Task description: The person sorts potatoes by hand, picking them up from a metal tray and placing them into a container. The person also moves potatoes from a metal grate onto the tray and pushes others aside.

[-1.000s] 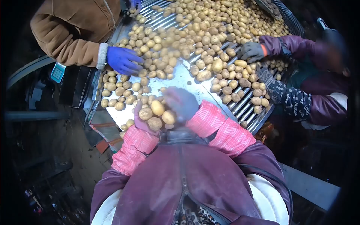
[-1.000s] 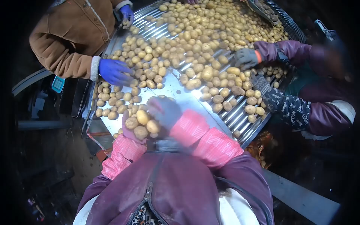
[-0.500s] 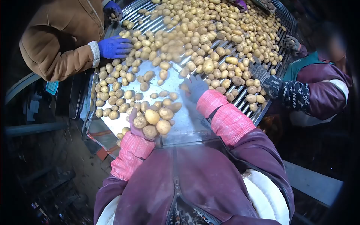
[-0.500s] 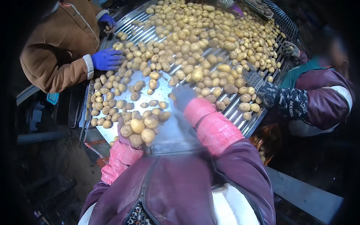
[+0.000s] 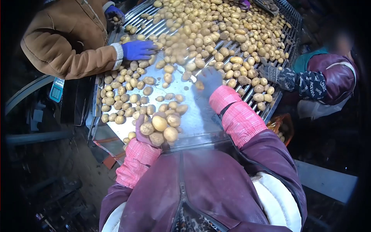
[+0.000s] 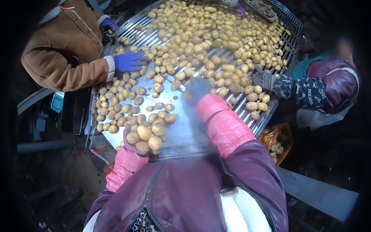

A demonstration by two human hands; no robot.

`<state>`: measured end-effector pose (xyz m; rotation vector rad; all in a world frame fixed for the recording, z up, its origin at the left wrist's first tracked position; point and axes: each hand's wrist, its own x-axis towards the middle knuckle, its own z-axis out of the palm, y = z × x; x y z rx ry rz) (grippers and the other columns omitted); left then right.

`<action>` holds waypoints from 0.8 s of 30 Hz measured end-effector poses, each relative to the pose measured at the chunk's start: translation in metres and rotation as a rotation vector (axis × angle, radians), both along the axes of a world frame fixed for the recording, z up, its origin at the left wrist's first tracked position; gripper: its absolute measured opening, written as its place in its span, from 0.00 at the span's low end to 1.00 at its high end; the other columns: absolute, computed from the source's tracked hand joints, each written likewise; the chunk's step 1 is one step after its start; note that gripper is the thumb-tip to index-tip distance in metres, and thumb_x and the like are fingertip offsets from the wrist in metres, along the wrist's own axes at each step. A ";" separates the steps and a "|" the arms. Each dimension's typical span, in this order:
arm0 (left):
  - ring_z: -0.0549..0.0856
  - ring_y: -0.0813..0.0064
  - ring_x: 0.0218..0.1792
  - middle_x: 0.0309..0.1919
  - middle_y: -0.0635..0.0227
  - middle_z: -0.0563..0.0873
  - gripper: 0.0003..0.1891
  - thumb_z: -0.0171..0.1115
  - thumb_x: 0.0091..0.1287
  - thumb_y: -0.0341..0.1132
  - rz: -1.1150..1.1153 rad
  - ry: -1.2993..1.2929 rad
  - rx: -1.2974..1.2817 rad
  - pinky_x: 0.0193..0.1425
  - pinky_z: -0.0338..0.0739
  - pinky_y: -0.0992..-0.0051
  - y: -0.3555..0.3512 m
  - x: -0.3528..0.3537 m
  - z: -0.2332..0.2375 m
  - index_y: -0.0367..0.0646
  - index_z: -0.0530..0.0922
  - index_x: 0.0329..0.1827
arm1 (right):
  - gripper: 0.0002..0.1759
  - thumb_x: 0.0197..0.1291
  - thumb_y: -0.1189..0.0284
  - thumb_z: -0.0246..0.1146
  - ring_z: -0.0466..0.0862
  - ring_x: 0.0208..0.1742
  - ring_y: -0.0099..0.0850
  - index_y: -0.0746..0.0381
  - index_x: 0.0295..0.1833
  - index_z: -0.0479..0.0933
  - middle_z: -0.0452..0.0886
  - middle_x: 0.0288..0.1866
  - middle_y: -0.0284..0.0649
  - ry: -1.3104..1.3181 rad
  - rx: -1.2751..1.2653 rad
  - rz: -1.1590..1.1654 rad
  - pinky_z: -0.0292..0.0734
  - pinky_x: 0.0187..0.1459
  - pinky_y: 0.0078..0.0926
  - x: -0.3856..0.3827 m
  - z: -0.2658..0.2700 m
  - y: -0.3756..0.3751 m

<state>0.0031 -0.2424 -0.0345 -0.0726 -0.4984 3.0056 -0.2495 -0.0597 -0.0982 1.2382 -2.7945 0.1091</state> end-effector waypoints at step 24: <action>0.72 0.51 0.67 0.69 0.51 0.69 0.32 0.35 0.76 0.58 0.059 -0.133 -0.298 0.70 0.68 0.49 -0.041 0.035 -0.051 0.43 0.63 0.71 | 0.32 0.42 0.51 0.73 0.78 0.62 0.47 0.47 0.57 0.81 0.70 0.66 0.46 -0.477 0.212 -0.196 0.77 0.58 0.44 -0.032 0.069 -0.045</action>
